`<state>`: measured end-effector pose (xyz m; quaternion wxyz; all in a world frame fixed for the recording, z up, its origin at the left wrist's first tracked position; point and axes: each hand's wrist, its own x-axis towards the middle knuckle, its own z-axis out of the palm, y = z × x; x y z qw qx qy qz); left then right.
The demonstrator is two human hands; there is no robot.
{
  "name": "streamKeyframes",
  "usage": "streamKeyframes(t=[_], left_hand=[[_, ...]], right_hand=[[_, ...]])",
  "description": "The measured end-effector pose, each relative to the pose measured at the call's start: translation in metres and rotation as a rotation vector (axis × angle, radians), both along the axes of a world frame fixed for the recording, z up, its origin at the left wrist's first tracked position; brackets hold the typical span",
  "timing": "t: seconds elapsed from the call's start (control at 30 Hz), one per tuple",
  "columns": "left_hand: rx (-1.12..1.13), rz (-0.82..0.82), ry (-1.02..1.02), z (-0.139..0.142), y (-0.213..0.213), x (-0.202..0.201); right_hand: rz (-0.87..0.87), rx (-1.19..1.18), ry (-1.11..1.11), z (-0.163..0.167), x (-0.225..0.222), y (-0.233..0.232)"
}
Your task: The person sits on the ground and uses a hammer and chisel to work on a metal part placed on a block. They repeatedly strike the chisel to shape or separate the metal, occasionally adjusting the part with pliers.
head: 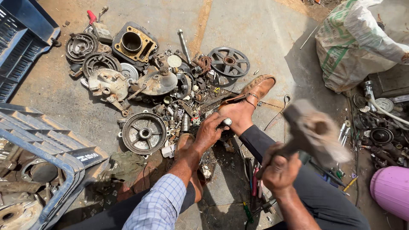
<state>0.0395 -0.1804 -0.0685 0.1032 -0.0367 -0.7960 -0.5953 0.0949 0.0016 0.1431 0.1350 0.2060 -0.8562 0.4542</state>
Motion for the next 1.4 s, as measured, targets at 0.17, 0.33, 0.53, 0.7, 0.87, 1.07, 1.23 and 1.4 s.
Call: streamKeyframes(t=[0.17, 0.33, 0.53, 0.7, 0.87, 1.07, 1.23, 1.4], left_hand=[[-0.049, 0.114, 0.217, 0.002, 0.001, 0.004], [0.018, 0.026, 0.052, 0.007, 0.002, 0.008], [0.009, 0.013, 0.017, 0.007, -0.002, 0.005], [-0.022, 0.049, 0.123, -0.002, 0.0, 0.002], [0.071, -0.021, -0.144, -0.014, -0.001, -0.003], [-0.052, 0.352, 0.052, -0.018, -0.021, -0.005], [0.197, 0.282, -0.254, -0.012, -0.026, 0.004], [0.271, 0.248, -0.083, -0.014, -0.005, 0.017]], right_hand=[[-0.234, 0.493, -0.708, -0.055, 0.015, -0.003], [-0.236, 0.068, -0.509, 0.05, 0.04, 0.034], [0.077, -0.406, 0.163, 0.016, 0.011, 0.006], [-0.307, 0.484, -0.745, -0.053, 0.017, -0.01], [-0.336, 0.136, -1.015, -0.035, 0.071, 0.031], [-0.252, -0.059, -1.058, -0.045, 0.105, 0.069], [-0.263, -0.062, -1.1, -0.055, 0.113, 0.078], [-0.265, -0.035, -1.106, -0.056, 0.11, 0.077]])
